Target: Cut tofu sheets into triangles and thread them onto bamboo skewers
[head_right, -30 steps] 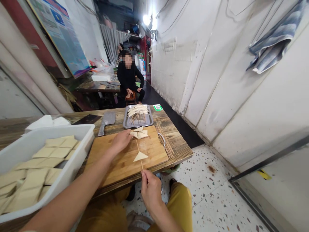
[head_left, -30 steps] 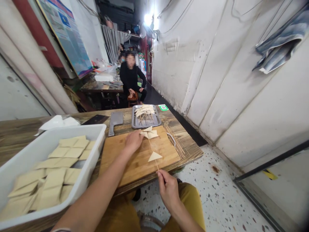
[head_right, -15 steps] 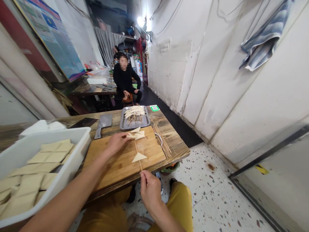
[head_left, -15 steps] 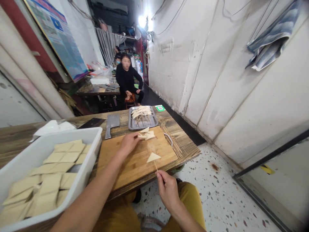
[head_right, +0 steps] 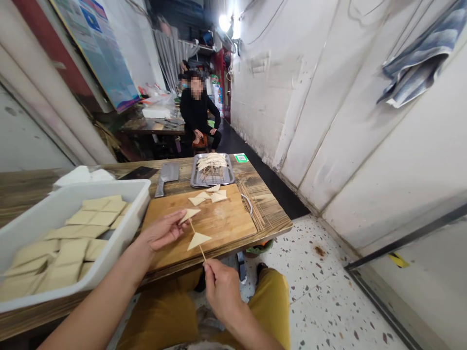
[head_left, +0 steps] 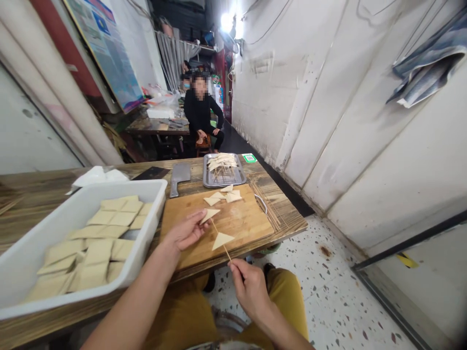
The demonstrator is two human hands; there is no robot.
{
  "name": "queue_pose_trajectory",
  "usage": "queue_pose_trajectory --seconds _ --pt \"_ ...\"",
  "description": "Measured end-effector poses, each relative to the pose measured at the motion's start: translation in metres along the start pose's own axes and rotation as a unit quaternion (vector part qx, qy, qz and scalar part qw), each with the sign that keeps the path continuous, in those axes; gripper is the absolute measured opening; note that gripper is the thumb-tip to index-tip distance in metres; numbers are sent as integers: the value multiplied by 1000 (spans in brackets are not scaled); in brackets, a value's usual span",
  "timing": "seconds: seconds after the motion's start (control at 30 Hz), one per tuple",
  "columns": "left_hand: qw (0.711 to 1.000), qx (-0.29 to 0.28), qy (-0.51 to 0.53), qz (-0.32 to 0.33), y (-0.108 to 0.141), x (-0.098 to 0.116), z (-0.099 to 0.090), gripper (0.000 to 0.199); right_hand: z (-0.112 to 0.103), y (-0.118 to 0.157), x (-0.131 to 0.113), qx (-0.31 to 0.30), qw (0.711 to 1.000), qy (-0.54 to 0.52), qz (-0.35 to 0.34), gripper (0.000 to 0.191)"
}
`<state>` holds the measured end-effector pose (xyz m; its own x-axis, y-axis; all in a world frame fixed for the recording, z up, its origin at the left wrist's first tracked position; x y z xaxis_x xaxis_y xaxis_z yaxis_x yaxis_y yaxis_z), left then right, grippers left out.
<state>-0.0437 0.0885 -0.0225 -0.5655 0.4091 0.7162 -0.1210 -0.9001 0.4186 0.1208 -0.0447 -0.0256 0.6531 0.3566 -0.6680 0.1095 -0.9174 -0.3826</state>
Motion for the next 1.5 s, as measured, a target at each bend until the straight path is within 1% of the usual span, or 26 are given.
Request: queue_pose_trajectory --seconds 0.1,0.27,0.5,0.7,0.97,1.17,1.37,1.5 --pt "999 22 27 -21 0 -3 -6 11 -1 3 -3 -10 1000 -1 -3 30" --pt "998 20 52 -23 -2 -4 -11 12 -4 3 -6 -10 1000 -5 -3 31" --pt "997 28 60 -28 2 -5 -6 10 -1 3 -4 -11 1000 -10 1 32" --pt "997 27 65 -29 3 -7 -3 9 -3 1 -6 -12 1000 -10 -5 33" --pt "998 19 60 -30 2 -9 -5 8 -5 0 -8 -10 1000 0 0 33" --pt "998 9 45 -31 5 -10 -1 9 -3 -1 -7 -19 1000 -4 11 31" --pt "999 -11 38 -31 12 -11 0 10 -3 -3 -11 -15 1000 4 0 30" --pt "998 -35 43 -16 17 -9 3 15 -4 -2 -12 -16 1000 2 -3 30"
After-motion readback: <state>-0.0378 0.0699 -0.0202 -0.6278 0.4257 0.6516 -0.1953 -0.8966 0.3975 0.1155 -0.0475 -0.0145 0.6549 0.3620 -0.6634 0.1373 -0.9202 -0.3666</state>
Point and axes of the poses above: each hand's wrist, its own y-axis away from the middle knuckle, its own z-axis out of the palm, x = y × z, the point moved 5 cm from there along -y, towards the middle knuckle, and after that the axes turned 7 degrees about y, right-handed, at the moved point
